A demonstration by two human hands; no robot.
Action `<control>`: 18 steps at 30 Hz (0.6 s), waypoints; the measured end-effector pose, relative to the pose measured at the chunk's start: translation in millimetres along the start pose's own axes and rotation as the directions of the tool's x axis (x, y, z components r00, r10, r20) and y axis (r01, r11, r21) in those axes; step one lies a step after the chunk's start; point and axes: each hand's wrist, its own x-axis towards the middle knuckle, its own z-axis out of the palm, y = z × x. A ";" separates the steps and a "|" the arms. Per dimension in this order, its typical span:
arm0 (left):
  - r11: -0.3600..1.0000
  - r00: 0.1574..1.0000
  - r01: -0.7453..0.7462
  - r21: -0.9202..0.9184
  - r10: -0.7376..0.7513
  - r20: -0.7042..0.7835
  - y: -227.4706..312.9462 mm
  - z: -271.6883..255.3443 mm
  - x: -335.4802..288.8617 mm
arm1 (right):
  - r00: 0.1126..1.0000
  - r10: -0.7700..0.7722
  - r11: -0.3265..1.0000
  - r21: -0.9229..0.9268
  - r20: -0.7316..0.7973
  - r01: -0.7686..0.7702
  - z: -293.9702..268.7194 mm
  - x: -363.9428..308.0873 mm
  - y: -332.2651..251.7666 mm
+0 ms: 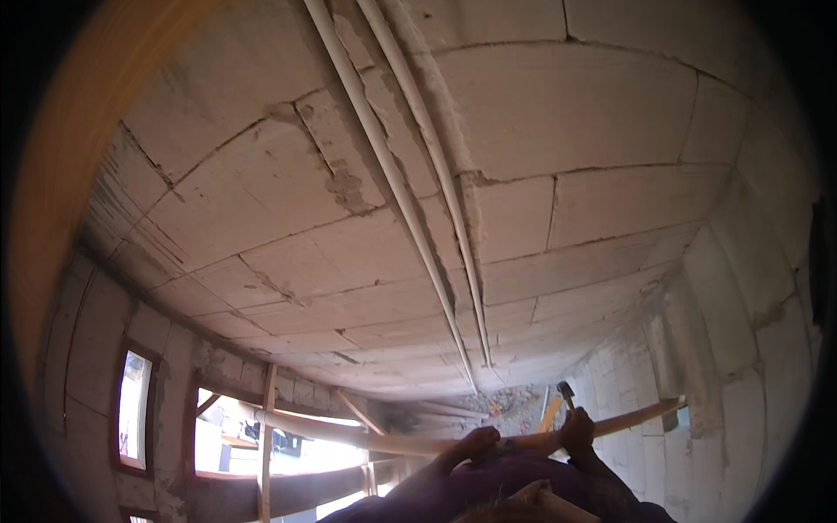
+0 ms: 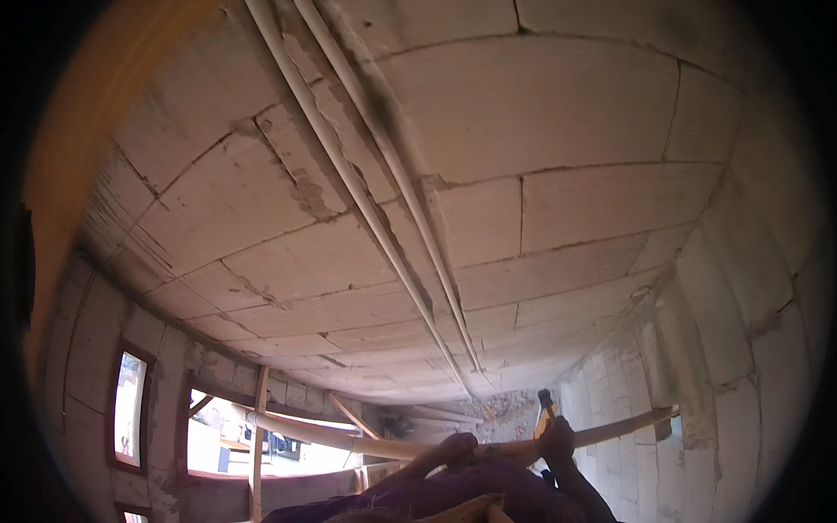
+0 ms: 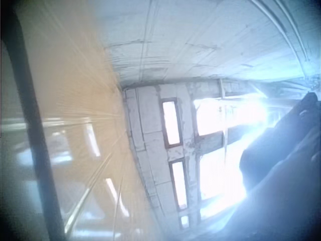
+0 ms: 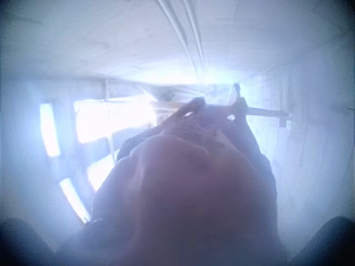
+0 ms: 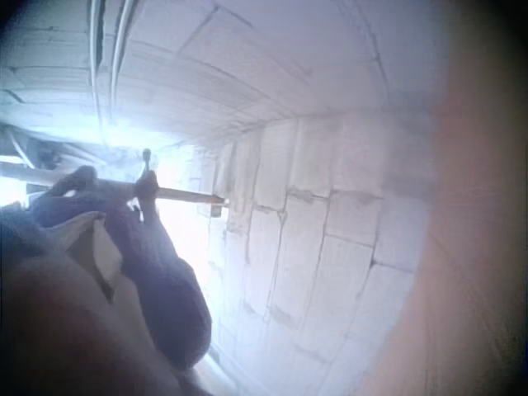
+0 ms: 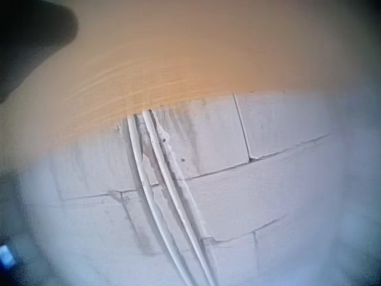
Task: The person secures white pipes to a concrete ceiling using a hammer and nails. They repeatedly position the pipes, place nails, and hammer them into the ceiling surface to fasten the pipes in place.
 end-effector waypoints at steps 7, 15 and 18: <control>0.792 0.898 -0.369 0.486 0.440 -0.035 17.1 -56.4 -64.1 | 0.999 -0.041 0.999 0.021 0.025 0.040 -4.7 -2.2 -1.0; 0.996 0.996 0.048 -0.074 -0.054 -0.076 3.9 -51.8 -61.2 | 0.989 0.074 0.997 -0.012 0.130 -0.073 -17.7 5.6 -14.0; 0.809 0.935 0.304 -0.503 -0.353 -0.002 12.0 -53.7 -60.0 | 0.993 0.062 0.998 -0.015 0.104 -0.060 -13.9 6.6 -11.9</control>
